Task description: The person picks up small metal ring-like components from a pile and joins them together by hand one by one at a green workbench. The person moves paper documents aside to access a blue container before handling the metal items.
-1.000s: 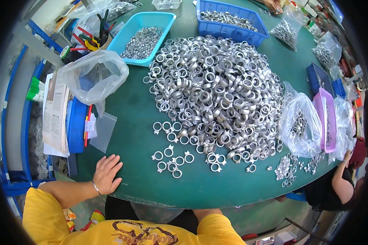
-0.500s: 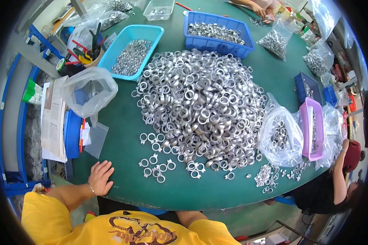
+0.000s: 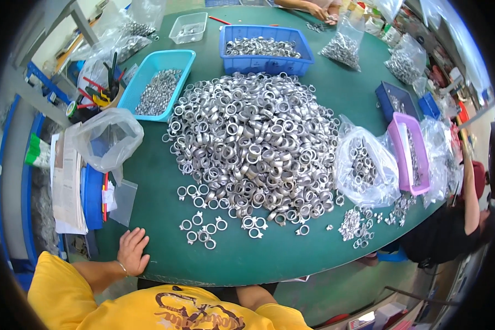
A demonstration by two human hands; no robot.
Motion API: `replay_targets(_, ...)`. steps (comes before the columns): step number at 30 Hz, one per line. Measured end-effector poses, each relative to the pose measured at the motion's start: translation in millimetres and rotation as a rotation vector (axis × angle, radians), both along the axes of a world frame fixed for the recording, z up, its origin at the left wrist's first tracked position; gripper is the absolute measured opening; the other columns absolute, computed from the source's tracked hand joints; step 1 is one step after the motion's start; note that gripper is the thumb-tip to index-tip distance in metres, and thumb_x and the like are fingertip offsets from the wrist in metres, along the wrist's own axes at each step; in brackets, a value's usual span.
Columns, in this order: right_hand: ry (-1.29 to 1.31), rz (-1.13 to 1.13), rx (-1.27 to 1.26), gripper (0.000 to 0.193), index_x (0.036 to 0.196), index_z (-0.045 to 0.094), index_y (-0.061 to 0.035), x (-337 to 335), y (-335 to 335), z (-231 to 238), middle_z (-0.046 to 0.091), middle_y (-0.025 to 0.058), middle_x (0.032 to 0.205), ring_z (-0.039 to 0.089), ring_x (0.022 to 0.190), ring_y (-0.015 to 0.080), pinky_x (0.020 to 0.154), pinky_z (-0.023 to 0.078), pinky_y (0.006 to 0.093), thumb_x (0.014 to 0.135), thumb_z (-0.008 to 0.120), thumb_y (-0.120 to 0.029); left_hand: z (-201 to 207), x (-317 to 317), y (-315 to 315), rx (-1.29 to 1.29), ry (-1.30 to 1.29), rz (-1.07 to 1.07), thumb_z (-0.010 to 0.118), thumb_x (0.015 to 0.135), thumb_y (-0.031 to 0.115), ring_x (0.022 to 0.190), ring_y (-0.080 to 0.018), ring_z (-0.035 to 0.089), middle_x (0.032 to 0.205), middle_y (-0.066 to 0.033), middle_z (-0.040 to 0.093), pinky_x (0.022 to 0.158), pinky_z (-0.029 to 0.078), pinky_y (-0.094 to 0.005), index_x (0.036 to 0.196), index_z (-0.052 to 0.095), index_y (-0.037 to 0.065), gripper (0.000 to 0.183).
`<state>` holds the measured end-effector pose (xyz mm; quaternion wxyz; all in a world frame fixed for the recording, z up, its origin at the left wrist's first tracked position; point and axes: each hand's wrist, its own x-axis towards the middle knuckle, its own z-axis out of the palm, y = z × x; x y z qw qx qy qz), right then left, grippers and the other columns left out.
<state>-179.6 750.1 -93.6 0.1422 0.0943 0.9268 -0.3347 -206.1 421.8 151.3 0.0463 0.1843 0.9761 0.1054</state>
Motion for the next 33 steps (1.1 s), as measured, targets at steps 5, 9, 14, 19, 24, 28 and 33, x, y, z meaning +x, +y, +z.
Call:
replay_targets(5,0.009,-0.028,-0.020,0.034,0.109,0.059,-0.0046,6,2,-4,0.062,0.0177,0.102,0.059,0.095,0.0321,0.081,0.046,0.0426,0.088,0.050,-0.029,-3,3,1,0.004,-0.002,0.005,0.063,0.069,0.016,0.124,-0.0404,0.034,0.133,-0.0235,0.039,0.103,0.024,-0.0542,0.120,0.048,-0.003,0.056)
replay_targets(9,0.039,-0.037,-0.052,0.034,0.109,0.060,-0.0045,15,-4,-21,0.062,0.0178,0.102,0.059,0.094,0.0320,0.081,0.046,0.0426,0.088,0.050,-0.029,1,2,1,0.044,0.046,-0.032,0.058,0.073,0.013,0.124,-0.0403,0.034,0.134,-0.0233,0.037,0.102,0.025,-0.0538,0.122,0.045,-0.003,0.053)
replay_targets(14,0.203,-0.065,-0.264,0.034,0.108,0.060,-0.0044,20,4,-28,0.062,0.0180,0.101,0.060,0.094,0.0320,0.081,0.046,0.0426,0.088,0.050,-0.030,-1,5,0,0.032,0.077,-0.054,0.056,0.076,0.014,0.125,-0.0401,0.034,0.134,-0.0232,0.037,0.103,0.025,-0.0526,0.123,0.044,-0.003,0.052)
replay_targets(19,-0.228,0.232,-0.439,0.033,0.098,0.064,-0.0012,51,49,-16,0.064,0.0185,0.089,0.061,0.084,0.0307,0.077,0.047,0.0407,0.090,0.051,-0.030,-1,-2,6,0.025,0.138,-0.086,0.056,0.078,0.015,0.125,-0.0390,0.034,0.133,-0.0226,0.038,0.103,0.026,-0.0499,0.124,0.044,-0.002,0.051)
replay_targets(24,-0.285,0.619,-0.611,0.024,0.088,0.066,-0.0007,32,40,193,0.065,0.0148,0.077,0.063,0.071,0.0233,0.067,0.049,0.0333,0.085,0.061,-0.025,-14,10,-7,0.159,0.214,0.010,0.061,0.077,0.020,0.122,-0.0347,0.041,0.130,-0.0177,0.045,0.101,0.030,-0.0457,0.120,0.050,0.002,0.047)
replay_targets(28,0.271,0.573,-0.510,0.008,0.083,0.065,-0.0026,-19,-29,294,0.065,0.0108,0.075,0.063,0.070,0.0225,0.064,0.049,0.0315,0.077,0.067,-0.008,-17,8,-14,0.643,0.160,0.057,0.066,0.077,0.016,0.109,-0.0296,0.053,0.115,-0.0136,0.058,0.093,0.041,-0.0392,0.100,0.062,0.003,0.027)
replay_targets(33,0.900,0.960,-0.457,0.032,0.099,0.058,-0.0027,-66,-185,341,0.061,0.0136,0.096,0.060,0.087,0.0305,0.072,0.050,0.0355,0.070,0.071,-0.003,21,69,-42,0.931,0.112,0.099,0.064,0.080,0.006,0.088,-0.0231,0.064,0.096,-0.0122,0.065,0.078,0.050,-0.0295,0.095,0.064,0.001,0.015)
